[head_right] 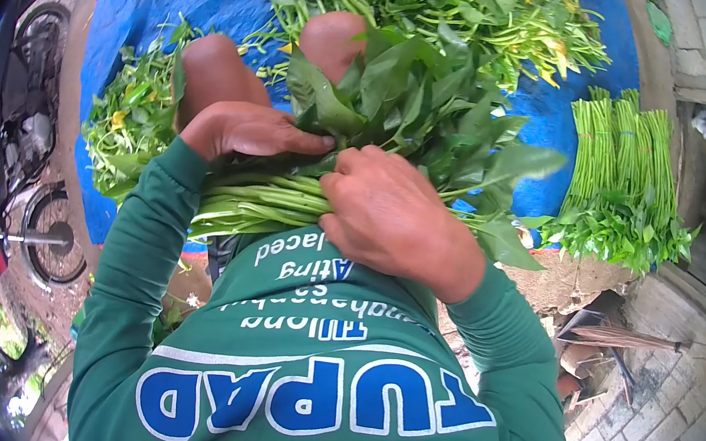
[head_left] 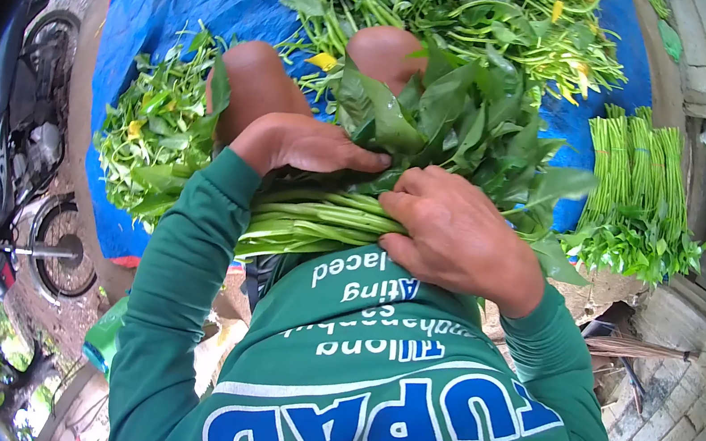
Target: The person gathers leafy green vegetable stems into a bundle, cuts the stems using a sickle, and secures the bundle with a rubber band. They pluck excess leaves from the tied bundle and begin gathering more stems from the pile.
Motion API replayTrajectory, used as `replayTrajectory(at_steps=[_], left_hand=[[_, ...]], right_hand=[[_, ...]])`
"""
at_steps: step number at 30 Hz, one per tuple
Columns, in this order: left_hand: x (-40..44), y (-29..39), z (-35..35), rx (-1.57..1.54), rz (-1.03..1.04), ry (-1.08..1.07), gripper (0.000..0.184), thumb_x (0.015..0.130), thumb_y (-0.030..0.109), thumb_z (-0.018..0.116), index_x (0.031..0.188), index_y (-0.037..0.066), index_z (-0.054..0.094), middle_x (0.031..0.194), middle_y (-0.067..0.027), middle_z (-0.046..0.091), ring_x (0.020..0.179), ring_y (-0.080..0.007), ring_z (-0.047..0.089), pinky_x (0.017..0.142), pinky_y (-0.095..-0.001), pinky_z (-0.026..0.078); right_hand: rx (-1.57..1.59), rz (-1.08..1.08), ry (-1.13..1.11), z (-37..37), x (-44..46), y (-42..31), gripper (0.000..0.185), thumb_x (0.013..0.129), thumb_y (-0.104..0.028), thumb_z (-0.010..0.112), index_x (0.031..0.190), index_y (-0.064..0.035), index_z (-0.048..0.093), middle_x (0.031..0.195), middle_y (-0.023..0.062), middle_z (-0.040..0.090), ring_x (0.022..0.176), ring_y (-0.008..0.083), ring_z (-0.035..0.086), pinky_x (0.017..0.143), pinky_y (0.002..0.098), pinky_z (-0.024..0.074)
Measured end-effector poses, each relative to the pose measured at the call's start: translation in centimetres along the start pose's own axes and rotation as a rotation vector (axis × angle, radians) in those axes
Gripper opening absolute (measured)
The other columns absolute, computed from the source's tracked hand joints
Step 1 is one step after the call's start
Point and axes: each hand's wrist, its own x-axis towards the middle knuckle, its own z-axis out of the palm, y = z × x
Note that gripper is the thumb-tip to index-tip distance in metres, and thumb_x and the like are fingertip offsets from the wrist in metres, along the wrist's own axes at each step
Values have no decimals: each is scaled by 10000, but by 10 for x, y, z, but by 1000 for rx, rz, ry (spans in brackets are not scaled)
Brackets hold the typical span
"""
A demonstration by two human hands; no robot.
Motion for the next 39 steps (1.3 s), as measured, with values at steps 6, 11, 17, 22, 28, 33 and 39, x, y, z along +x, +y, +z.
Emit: replayTrajectory(at_steps=[6, 11, 17, 22, 28, 33, 39], left_hand=[[-17, 11, 13, -553, -78, 59, 538, 1116, 420, 634, 1484, 28, 649, 1317, -41, 753, 1189, -94, 649, 1044, -301, 511], [-33, 11, 11, -496, 18, 210, 550, 1095, 449, 666, 1440, 21, 677, 1297, -37, 755, 1151, -100, 660, 1022, -296, 520], [-77, 15, -13, 294, 274, 762, 395, 1056, 408, 709, 1271, 79, 743, 1021, -150, 732, 940, -246, 675, 866, -396, 509], [-58, -20, -30, 489, 307, 931, 277, 1060, 282, 660, 1229, 77, 737, 914, -192, 695, 829, -343, 651, 769, -463, 501], [-57, -18, -33, 137, 229, 843, 404, 1112, 417, 580, 1338, 132, 757, 1060, -168, 764, 862, -266, 692, 801, -398, 544], [-44, -36, -45, 204, 212, 880, 488, 1063, 555, 624, 1288, 151, 781, 1059, -153, 785, 878, -284, 734, 758, -403, 540], [-63, -6, -34, 631, -17, 906, 382, 1004, 434, 774, 1167, 88, 769, 961, -152, 716, 920, -329, 661, 812, -433, 507]], right_hand=[[-67, 3, -1, 4, -3, -8, 311, 883, -143, 740, 1151, 14, 714, 1097, 167, 677, 1030, 366, 651, 931, 489, 528], [-226, -37, 145, 9, -4, -20, 329, 863, -114, 709, 1169, 6, 707, 1070, 126, 654, 984, 314, 637, 858, 450, 507], [-438, -115, 393, 6, 24, -28, 358, 836, -144, 650, 1160, -2, 703, 1061, 98, 633, 983, 282, 616, 860, 430, 489], [-467, -87, 448, 37, 53, -4, 437, 888, -135, 624, 1296, 13, 679, 1186, 125, 647, 1103, 301, 617, 983, 456, 488], [-359, -138, 438, 38, 45, -4, 503, 890, -101, 631, 1378, 19, 654, 1164, 135, 644, 1099, 302, 620, 977, 456, 492], [-332, 13, 290, 28, 49, -12, 590, 789, -81, 775, 1361, -11, 646, 1161, 123, 628, 1051, 322, 597, 882, 466, 480], [-409, -131, 320, 25, 50, -10, 308, 835, -85, 654, 1139, -36, 666, 1023, 123, 619, 984, 305, 593, 838, 445, 458]])
